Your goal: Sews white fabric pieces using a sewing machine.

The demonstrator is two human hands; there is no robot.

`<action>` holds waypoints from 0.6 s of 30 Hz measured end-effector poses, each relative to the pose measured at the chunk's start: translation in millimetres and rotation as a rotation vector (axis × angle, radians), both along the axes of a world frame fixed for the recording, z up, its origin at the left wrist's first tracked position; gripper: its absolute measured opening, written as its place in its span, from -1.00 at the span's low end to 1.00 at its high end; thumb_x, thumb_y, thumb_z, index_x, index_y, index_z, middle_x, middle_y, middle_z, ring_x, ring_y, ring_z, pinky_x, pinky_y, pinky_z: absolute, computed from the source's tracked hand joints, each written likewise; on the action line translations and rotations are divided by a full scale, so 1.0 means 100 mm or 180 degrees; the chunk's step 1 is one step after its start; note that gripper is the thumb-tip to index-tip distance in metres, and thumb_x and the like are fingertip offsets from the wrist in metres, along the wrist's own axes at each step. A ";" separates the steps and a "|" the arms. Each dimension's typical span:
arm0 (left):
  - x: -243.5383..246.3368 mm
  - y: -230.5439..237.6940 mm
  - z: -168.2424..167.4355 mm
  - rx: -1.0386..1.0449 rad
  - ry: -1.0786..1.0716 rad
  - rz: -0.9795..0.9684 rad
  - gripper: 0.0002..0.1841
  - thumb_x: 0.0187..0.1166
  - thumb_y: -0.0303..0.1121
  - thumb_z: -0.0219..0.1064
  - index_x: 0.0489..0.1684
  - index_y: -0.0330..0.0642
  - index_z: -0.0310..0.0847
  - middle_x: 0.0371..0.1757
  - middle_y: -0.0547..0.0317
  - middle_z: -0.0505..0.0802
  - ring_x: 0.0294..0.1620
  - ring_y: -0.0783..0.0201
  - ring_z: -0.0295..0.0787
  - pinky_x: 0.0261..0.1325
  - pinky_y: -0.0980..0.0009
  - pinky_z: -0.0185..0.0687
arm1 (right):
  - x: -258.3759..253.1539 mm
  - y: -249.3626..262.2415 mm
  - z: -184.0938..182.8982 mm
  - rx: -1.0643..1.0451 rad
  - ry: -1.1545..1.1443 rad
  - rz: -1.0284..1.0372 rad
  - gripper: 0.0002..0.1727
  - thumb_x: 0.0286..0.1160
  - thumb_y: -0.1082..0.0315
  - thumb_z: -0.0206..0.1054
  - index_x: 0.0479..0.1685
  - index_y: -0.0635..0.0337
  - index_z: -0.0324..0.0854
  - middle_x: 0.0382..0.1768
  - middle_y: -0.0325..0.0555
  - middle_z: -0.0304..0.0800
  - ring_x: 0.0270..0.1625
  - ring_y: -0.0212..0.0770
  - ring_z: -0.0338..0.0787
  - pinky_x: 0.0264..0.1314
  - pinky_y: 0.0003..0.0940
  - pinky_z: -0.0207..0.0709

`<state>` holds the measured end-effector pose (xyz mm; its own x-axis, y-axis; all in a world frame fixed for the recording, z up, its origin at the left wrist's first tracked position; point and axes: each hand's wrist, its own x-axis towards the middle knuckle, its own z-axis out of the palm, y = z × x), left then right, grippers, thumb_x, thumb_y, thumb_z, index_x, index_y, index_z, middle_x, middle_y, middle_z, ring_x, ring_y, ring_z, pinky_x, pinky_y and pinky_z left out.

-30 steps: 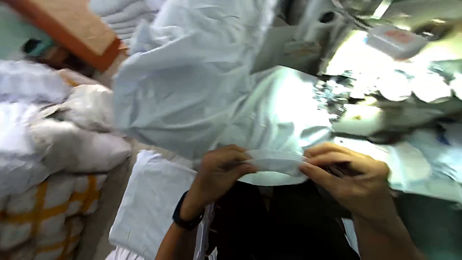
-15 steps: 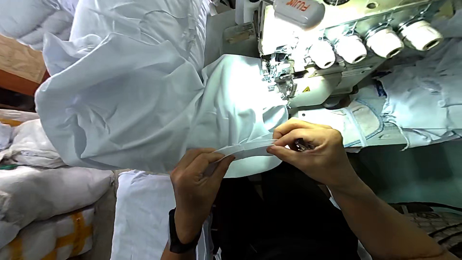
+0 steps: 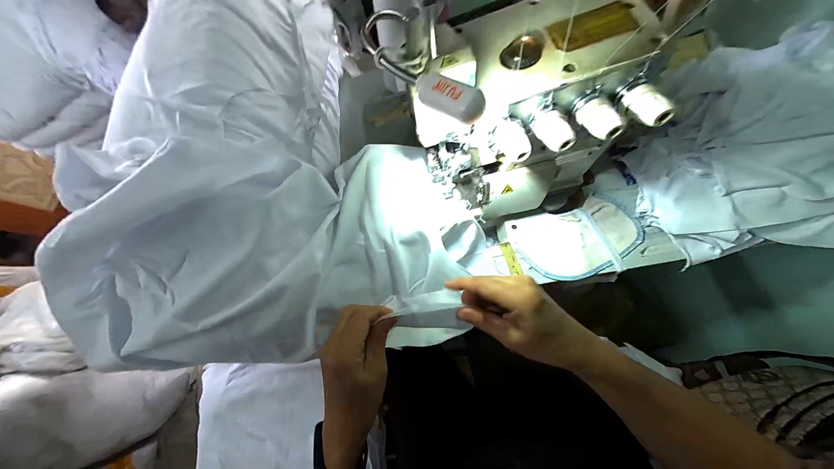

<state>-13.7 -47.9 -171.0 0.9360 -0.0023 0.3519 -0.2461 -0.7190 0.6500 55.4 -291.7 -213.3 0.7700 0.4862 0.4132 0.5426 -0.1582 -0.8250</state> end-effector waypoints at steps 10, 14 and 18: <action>1.33 -0.28 0.32 0.0280 -0.0432 -0.1085 -0.91 0.53 -0.49 0.40 -0.29 -0.34 0.77 -0.33 0.13 0.80 -0.34 0.49 0.65 -0.22 0.63 0.56 | 0.47 -0.02 -0.30 0.0391 -0.0368 -0.1080 -0.83 0.39 0.36 0.48 -0.48 0.27 0.78 -0.02 -0.03 0.71 0.03 -0.37 0.67 0.12 -0.57 0.57; 1.63 -0.15 0.09 -0.0311 0.0111 -0.1495 -0.80 0.44 -0.50 0.45 -0.59 -0.19 0.60 -0.44 0.25 0.69 -0.52 0.52 0.54 -0.50 0.67 0.44 | 0.49 -0.05 -0.45 0.0673 -0.0125 -0.0674 -0.82 0.44 0.40 0.47 -0.48 0.30 0.77 -0.19 -0.09 0.84 -0.11 -0.42 0.77 -0.02 -0.58 0.67; 1.61 -0.08 0.15 -0.0322 0.0336 -0.1732 -0.85 0.45 -0.53 0.39 -0.54 -0.22 0.65 -0.35 0.24 0.74 -0.39 0.53 0.62 -0.36 0.70 0.50 | 0.25 -0.03 -0.35 0.1075 0.0869 -0.0679 -0.85 0.39 0.41 0.48 -0.49 0.26 0.78 -0.31 -0.24 0.82 -0.31 -0.58 0.70 -0.26 -0.71 0.58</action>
<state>147.0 -56.0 -155.6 0.8395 -0.4657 0.2799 -0.4940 -0.4394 0.7503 80.4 -294.8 -248.6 0.9402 0.1791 0.2898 0.2838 0.0589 -0.9571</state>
